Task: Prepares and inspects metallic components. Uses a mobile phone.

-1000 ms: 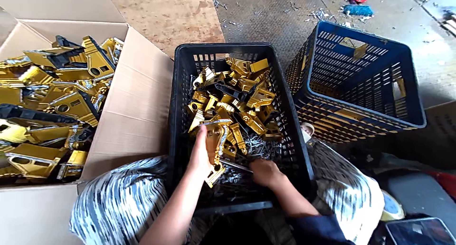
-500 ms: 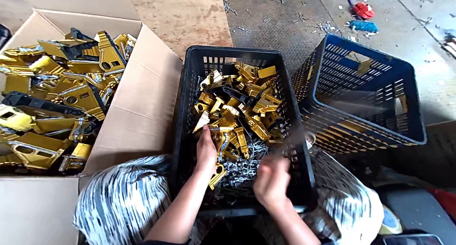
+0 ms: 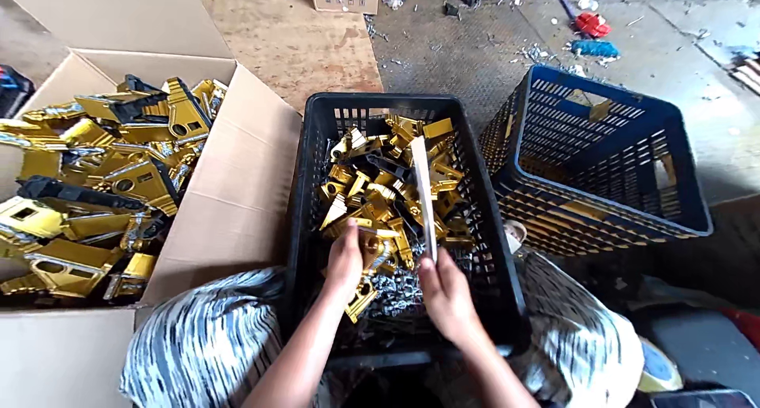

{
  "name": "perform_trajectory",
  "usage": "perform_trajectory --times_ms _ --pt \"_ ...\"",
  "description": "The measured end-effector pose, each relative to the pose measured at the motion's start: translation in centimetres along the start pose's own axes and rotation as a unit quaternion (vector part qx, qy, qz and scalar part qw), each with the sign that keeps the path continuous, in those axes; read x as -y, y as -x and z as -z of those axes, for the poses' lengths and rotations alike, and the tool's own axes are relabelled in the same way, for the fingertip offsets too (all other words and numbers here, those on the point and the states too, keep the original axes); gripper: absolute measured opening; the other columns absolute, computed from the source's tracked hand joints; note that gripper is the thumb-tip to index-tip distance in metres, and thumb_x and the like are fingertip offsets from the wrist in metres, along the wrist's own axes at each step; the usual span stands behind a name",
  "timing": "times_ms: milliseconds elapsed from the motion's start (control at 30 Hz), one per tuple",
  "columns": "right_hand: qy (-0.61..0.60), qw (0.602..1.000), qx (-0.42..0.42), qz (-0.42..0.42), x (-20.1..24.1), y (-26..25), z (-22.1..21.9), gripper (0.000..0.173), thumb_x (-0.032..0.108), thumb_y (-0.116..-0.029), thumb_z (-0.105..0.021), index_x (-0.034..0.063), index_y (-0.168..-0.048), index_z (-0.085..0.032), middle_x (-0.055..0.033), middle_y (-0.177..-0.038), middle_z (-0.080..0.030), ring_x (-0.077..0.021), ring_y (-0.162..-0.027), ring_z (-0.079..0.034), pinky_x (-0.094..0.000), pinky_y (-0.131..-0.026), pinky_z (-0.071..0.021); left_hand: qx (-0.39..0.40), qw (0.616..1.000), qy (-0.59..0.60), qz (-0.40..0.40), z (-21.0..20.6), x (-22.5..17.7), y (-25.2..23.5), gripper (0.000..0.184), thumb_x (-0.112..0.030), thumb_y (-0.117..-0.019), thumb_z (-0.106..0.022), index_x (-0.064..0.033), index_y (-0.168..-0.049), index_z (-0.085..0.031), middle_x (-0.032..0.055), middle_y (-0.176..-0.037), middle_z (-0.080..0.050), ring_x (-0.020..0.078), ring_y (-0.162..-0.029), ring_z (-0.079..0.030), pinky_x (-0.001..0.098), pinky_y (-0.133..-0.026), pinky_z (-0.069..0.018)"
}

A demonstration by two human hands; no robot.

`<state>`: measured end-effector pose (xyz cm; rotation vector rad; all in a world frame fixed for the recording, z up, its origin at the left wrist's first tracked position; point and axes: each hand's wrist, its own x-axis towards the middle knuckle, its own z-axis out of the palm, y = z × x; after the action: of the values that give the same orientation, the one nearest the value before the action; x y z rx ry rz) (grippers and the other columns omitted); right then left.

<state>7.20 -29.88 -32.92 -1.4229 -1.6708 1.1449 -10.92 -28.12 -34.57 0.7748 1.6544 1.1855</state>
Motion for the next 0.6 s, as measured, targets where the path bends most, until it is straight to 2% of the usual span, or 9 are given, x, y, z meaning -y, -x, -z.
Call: perform_trajectory --times_ms 67,133,200,267,333,433,500,533,600 --pt "-0.059 0.998 0.010 0.012 -0.2 -1.7 1.3 0.037 0.036 -0.1002 -0.057 0.0037 -0.118 -0.061 0.0039 -0.078 -0.060 -0.0029 -0.060 -0.054 -0.0223 -0.055 -0.0476 0.073 0.981 -0.152 -0.094 0.3 -0.5 0.6 0.053 -0.044 -0.1099 -0.033 -0.0060 -0.115 -0.069 0.0064 -0.097 -0.070 0.0140 -0.095 -0.066 0.0428 -0.088 -0.0541" --pt "-0.065 0.994 0.093 -0.001 -0.8 -2.9 2.3 0.057 0.044 -0.0880 -0.073 0.0035 -0.127 -0.062 0.0007 -0.095 -0.073 -0.0056 -0.077 -0.067 -0.0259 -0.069 -0.0573 0.143 0.935 -0.283 -0.159 0.5 -1.1 1.0 0.054 -0.051 -0.1073 -0.036 -0.0112 -0.102 -0.072 0.0044 -0.082 -0.067 0.0192 -0.081 -0.066 0.0502 -0.075 -0.0536" --pt "-0.091 0.984 0.153 -0.028 -1.8 -3.5 2.3 0.045 0.033 -0.0865 -0.077 0.0042 -0.121 -0.068 0.0002 -0.098 -0.073 -0.0061 -0.083 -0.068 -0.0261 -0.074 -0.0574 0.186 0.887 -0.375 -0.196 0.8 -1.7 1.3 0.057 -0.053 -0.1070 -0.036 -0.0099 -0.095 -0.071 0.0079 -0.078 -0.065 0.0259 -0.078 -0.066 0.0538 -0.072 -0.0515" --pt "-0.157 0.971 0.164 -0.071 -2.5 -3.5 1.6 0.037 0.022 -0.0867 -0.076 0.0034 -0.118 -0.069 -0.0003 -0.095 -0.071 -0.0049 -0.073 -0.063 -0.0225 -0.063 -0.0525 0.186 0.853 -0.415 -0.256 0.9 -1.7 1.2 0.059 -0.050 -0.1077 -0.037 -0.0059 -0.090 -0.071 0.0119 -0.078 -0.067 0.0294 -0.077 -0.068 0.0545 -0.070 -0.0525" --pt "-0.220 0.954 0.174 -0.105 -2.7 -3.4 1.0 0.036 0.019 -0.0850 -0.077 0.0030 -0.117 -0.068 -0.0010 -0.092 -0.069 -0.0054 -0.068 -0.061 -0.0215 -0.055 -0.0493 0.192 0.846 -0.391 -0.308 1.1 -0.9 0.9 0.057 -0.048 -0.1079 -0.039 -0.0068 -0.088 -0.072 0.0088 -0.076 -0.066 0.0245 -0.073 -0.066 0.0489 -0.067 -0.0522" --pt "-0.259 0.941 0.178 -0.128 -2.6 -3.5 0.8 0.039 0.018 -0.0837 -0.079 0.0028 -0.118 -0.067 -0.0024 -0.091 -0.071 -0.0065 -0.069 -0.063 -0.0224 -0.056 -0.0517 0.178 0.857 -0.366 -0.316 1.6 -1.0 1.0 0.046 -0.047 -0.1063 -0.044 -0.0147 -0.103 -0.076 0.0036 -0.090 -0.073 0.0200 -0.083 -0.070 0.0496 -0.074 -0.0554" --pt "-0.309 0.932 0.128 -0.139 -2.1 -3.3 1.0 0.031 0.013 -0.0851 -0.077 0.0029 -0.111 -0.065 -0.0020 -0.083 -0.068 -0.0045 -0.057 -0.055 -0.0195 -0.048 -0.0448 0.061 0.880 -0.322 -0.344 2.2 -1.1 0.9 0.042 -0.051 -0.1007 -0.056 -0.0179 -0.120 -0.073 0.0034 -0.107 -0.074 0.0201 -0.097 -0.071 0.0513 -0.084 -0.0583" --pt "-0.353 0.919 0.101 -0.146 -1.6 -3.2 1.1 0.023 0.010 -0.0890 -0.072 0.0025 -0.109 -0.063 -0.0022 -0.078 -0.067 -0.0029 -0.052 -0.052 -0.0178 -0.046 -0.0423 0.019 0.897 -0.272 -0.347 2.4 -0.9 0.8 0.052 -0.052 -0.0967 -0.062 -0.0137 -0.131 -0.066 0.0076 -0.120 -0.070 0.0219 -0.108 -0.068 0.0500 -0.092 -0.0568" --pt "-0.449 0.878 0.059 -0.155 -0.7 -2.8 1.0 0.010 0.006 -0.0972 -0.061 0.0013 -0.106 -0.061 -0.0041 -0.073 -0.066 -0.0012 -0.047 -0.048 -0.0154 -0.043 -0.0406 0.032 0.946 -0.131 -0.294 2.1 -0.1 1.4 0.088 -0.051 -0.0847 -0.077 -0.0058 -0.150 -0.041 0.0122 -0.141 -0.056 0.0201 -0.122 -0.060 0.0408 -0.099 -0.0543"
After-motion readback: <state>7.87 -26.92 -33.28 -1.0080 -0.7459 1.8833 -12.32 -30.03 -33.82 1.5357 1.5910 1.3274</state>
